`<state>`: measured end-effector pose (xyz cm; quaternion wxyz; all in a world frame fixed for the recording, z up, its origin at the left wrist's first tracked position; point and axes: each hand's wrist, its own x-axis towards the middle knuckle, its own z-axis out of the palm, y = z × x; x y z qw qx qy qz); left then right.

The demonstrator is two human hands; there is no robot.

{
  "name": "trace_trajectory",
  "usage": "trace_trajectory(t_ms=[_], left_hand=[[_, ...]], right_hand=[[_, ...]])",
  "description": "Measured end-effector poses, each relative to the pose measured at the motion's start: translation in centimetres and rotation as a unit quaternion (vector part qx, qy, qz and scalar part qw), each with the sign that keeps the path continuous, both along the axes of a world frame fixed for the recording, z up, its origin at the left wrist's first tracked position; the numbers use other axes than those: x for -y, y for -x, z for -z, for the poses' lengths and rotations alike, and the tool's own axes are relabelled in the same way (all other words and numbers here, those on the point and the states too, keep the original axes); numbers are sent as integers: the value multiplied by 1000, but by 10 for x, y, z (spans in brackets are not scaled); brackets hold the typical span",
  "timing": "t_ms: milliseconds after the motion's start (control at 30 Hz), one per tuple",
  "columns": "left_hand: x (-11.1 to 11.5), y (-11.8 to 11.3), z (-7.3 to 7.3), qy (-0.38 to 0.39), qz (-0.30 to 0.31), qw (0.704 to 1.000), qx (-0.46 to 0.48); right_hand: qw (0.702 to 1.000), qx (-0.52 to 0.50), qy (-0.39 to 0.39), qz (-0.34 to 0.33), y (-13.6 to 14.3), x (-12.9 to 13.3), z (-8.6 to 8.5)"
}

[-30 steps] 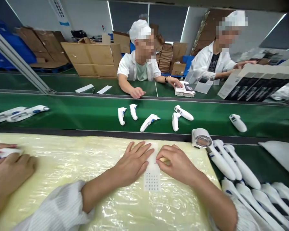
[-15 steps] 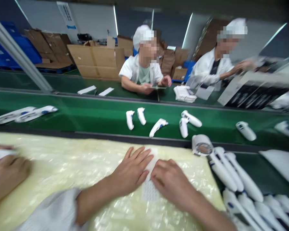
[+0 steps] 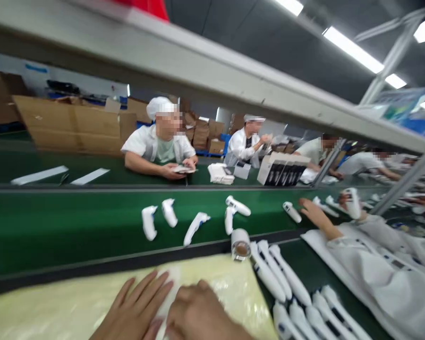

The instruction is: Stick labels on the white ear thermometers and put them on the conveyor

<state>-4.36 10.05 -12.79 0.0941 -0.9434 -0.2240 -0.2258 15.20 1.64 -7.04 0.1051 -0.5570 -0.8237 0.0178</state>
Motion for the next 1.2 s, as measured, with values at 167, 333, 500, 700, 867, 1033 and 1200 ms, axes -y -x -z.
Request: trace_trajectory(t_ms=[167, 333, 500, 700, 867, 1033, 1200], left_hand=[[28, -13, -47, 172, -30, 983, -61], [33, -19, -54, 240, -31, 966, -90], [34, -18, -55, 237, -25, 966, -104], [33, -17, -52, 219, -27, 969, -112], [34, -17, -52, 207, -31, 971, -117], [33, -17, -52, 214, -35, 968, -124], [33, -18, -53, 221, -33, 967, -122]], right_hand=[[993, -92, 70, 12, -10, 17, -27], [985, -129, 117, 2, -10, 18, -27], [985, -128, 117, 6, -11, 20, -29], [984, -135, 116, 14, -11, 20, -28], [984, -143, 100, 26, -9, 21, -26], [986, -144, 73, 40, -6, 21, -20], [986, -152, 59, 44, -5, 21, -16]])
